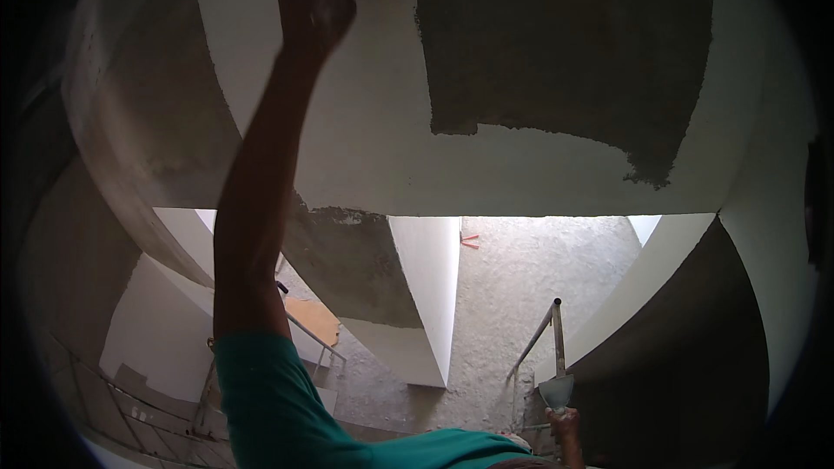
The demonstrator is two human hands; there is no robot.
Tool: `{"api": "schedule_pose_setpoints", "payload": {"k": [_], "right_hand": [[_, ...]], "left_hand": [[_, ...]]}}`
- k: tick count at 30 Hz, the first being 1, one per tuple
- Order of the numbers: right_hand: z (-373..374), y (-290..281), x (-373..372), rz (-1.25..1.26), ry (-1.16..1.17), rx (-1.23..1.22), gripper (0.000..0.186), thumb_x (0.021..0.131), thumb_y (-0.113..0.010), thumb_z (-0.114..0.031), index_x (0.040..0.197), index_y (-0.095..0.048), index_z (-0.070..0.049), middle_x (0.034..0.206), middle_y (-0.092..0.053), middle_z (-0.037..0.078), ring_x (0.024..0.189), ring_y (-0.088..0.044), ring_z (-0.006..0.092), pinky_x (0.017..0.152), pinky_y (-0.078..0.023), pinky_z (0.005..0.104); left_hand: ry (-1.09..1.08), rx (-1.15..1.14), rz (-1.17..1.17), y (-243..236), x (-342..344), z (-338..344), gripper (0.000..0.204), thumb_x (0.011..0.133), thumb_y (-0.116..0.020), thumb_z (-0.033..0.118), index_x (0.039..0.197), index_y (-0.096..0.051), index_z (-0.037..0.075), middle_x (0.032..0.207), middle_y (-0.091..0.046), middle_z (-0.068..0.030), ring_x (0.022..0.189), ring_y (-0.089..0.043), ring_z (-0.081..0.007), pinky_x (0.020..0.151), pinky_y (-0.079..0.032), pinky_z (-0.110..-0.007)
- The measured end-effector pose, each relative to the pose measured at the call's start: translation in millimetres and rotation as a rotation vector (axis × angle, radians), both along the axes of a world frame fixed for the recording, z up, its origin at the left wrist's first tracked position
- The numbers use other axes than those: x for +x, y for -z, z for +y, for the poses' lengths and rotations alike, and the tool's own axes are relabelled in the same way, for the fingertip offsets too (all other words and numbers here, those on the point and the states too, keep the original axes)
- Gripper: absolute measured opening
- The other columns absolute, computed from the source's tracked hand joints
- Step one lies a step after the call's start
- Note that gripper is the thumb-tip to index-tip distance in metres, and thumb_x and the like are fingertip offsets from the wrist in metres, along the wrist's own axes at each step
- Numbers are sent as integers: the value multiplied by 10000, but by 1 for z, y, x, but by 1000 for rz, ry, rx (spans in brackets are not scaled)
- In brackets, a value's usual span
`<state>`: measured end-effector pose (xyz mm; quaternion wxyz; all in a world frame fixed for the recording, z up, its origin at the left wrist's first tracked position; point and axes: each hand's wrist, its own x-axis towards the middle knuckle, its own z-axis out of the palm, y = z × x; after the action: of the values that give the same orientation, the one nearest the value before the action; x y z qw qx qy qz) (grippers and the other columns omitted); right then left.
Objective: The person applies plaster to a ceiling using a trowel and a hawk. They repeatedly scoop plaster from the hawk and spread it across the ceiling surface in smooth strokes.
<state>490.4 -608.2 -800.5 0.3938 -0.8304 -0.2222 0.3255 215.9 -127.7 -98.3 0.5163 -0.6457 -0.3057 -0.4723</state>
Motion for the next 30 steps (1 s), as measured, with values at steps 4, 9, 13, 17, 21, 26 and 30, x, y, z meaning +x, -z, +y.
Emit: {"api": "schedule_pose_setpoints", "payload": {"k": [4,9,13,17,21,26,30], "right_hand": [[-5,87,21,-255,-10,88,329,763,-752,-294,657,-621,-11,520,-560,58,417,-570,162,389,-460,348],[-7,74,17,-166,-76,61,313,772,-757,-281,685,-628,-10,522,-556,59,434,-574,158,397,-459,342],[-1,46,11,-101,-78,27,300,788,-749,-262,711,-625,0,521,-549,56,435,-565,153,398,-453,339],[5,39,16,-145,-128,44,299,796,-743,-252,717,-623,10,520,-539,50,428,-547,143,398,-444,336],[8,13,13,-92,-76,25,302,785,-753,-259,697,-626,0,526,-537,37,437,-543,134,404,-433,339],[11,5,16,-167,-167,73,352,754,-769,-317,684,-644,5,544,-577,52,483,-567,151,467,-454,384],[-7,49,35,-355,-236,147,406,722,-779,-372,673,-653,11,547,-609,121,520,-602,181,518,-474,421]], "left_hand": [[76,-18,3,-106,2,4,677,817,-505,21,1443,-424,266,1487,-447,-33,1353,-424,-306,1091,-257,-655],[-16,-124,50,-119,8,8,626,805,-485,21,1392,-485,237,1469,-471,-23,1341,-440,-267,1047,-335,-630],[4,-180,84,-82,6,10,624,797,-505,12,1390,-486,204,1467,-473,-31,1341,-439,-274,1046,-343,-606],[3,-140,123,17,-3,12,659,799,-524,2,1419,-454,213,1477,-461,-37,1356,-425,-284,1093,-290,-606],[-61,-220,95,155,15,1,864,716,-668,76,1482,-361,330,1508,-404,17,1352,-381,-380,1053,-282,-644],[37,-419,51,326,-14,2,717,787,-655,73,1434,-450,304,1516,-387,-22,1354,-345,-441,1030,-248,-697],[114,-602,113,347,-29,-35,693,766,-686,80,1397,-492,288,1477,-439,-9,1346,-374,-404,1070,-179,-704]]}}
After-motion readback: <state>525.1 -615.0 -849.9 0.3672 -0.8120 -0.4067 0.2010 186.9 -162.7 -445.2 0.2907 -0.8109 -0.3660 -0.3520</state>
